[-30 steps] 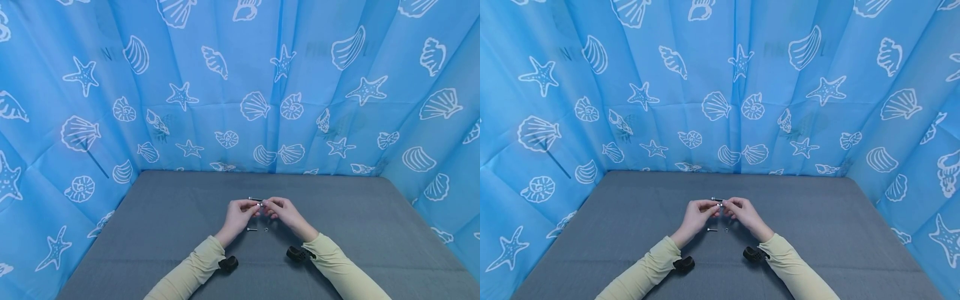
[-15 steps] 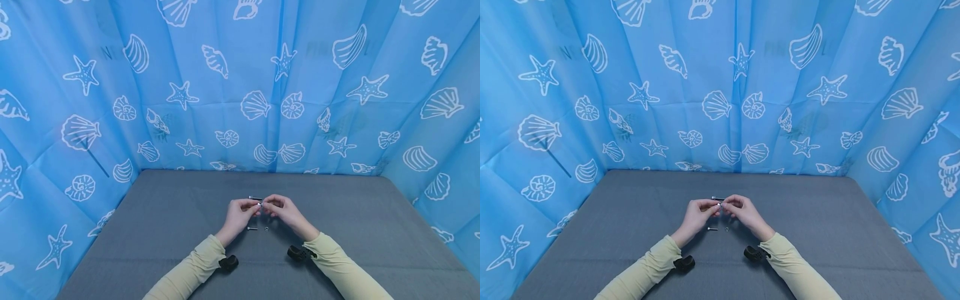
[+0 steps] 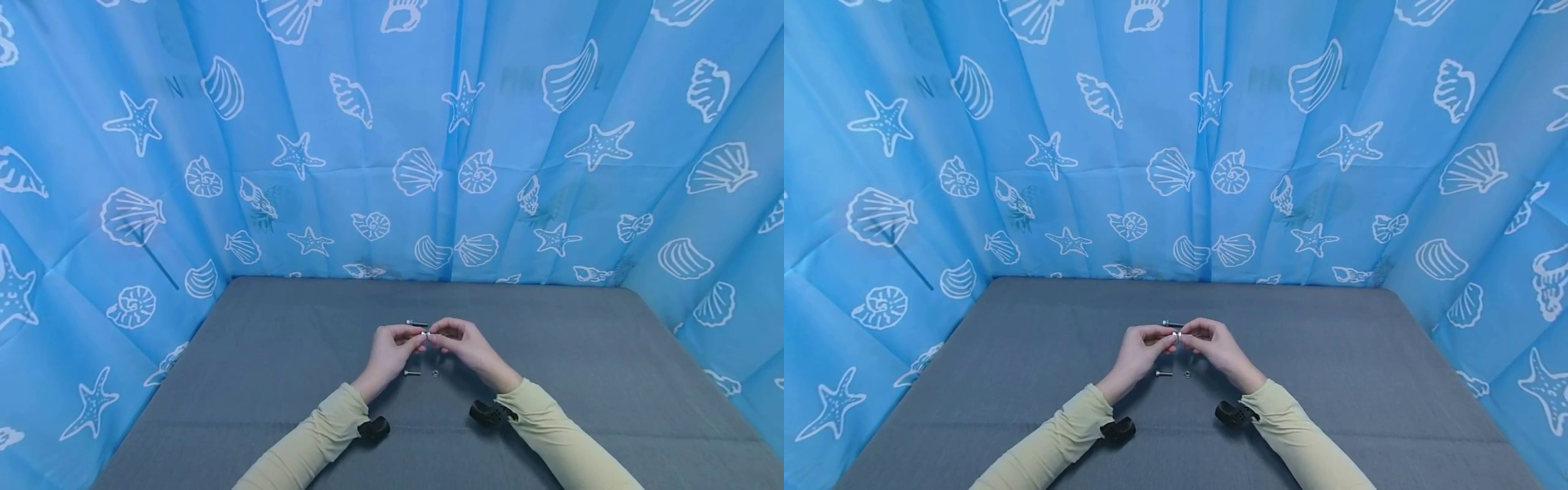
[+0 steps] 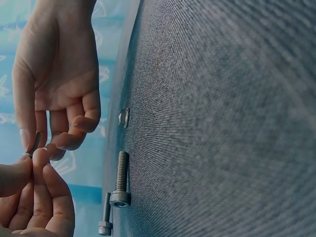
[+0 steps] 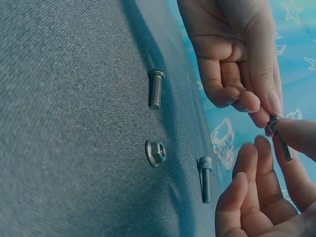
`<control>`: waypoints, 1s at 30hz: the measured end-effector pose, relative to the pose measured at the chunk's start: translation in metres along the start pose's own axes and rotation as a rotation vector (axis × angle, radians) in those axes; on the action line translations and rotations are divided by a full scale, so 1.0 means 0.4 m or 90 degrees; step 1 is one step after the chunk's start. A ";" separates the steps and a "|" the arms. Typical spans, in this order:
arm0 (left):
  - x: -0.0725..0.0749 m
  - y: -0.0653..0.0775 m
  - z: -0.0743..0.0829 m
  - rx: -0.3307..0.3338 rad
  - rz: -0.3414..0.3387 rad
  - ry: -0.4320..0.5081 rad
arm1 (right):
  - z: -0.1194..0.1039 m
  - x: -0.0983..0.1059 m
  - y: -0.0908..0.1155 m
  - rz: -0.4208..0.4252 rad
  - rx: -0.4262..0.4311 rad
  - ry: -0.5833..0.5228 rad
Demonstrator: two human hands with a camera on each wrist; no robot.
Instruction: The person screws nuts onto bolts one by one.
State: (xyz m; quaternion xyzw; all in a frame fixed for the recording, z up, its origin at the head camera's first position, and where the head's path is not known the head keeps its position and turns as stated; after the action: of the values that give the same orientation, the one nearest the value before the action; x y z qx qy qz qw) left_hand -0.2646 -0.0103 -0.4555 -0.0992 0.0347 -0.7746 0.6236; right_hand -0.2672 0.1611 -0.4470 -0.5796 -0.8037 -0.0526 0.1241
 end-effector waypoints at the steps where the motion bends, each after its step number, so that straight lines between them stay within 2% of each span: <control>1: 0.000 0.001 0.001 0.001 0.000 0.000 | 0.000 0.000 0.000 0.000 -0.004 0.001; 7: -0.001 0.003 0.004 -0.008 -0.002 0.014 | 0.000 0.001 0.002 0.012 -0.041 -0.017; 13: 0.001 0.001 0.004 -0.001 -0.002 0.007 | 0.001 0.000 0.000 0.000 -0.018 -0.012; 17: 0.002 0.000 -0.001 0.000 -0.003 0.008 | 0.001 -0.001 0.002 0.005 -0.027 -0.008; 22: 0.000 0.000 -0.003 0.004 0.000 0.003 | 0.002 -0.002 0.003 0.004 -0.013 -0.017; 30: -0.006 0.001 -0.001 0.003 0.006 0.018 | 0.003 -0.003 0.003 0.005 -0.008 0.007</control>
State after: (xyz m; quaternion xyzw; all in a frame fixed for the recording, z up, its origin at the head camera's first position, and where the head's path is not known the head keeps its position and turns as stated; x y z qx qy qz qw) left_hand -0.2639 -0.0080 -0.4564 -0.0869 0.0420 -0.7729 0.6272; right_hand -0.2658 0.1605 -0.4485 -0.5832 -0.8003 -0.0607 0.1250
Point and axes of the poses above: each hand's wrist, its own y-axis away from the middle knuckle, its own x-axis out of the back of the hand, z = x × y, the point moved 3 cm from there along -y, towards the middle knuckle, and after that the axes turned 2 degrees about x, right-handed, at the moved point
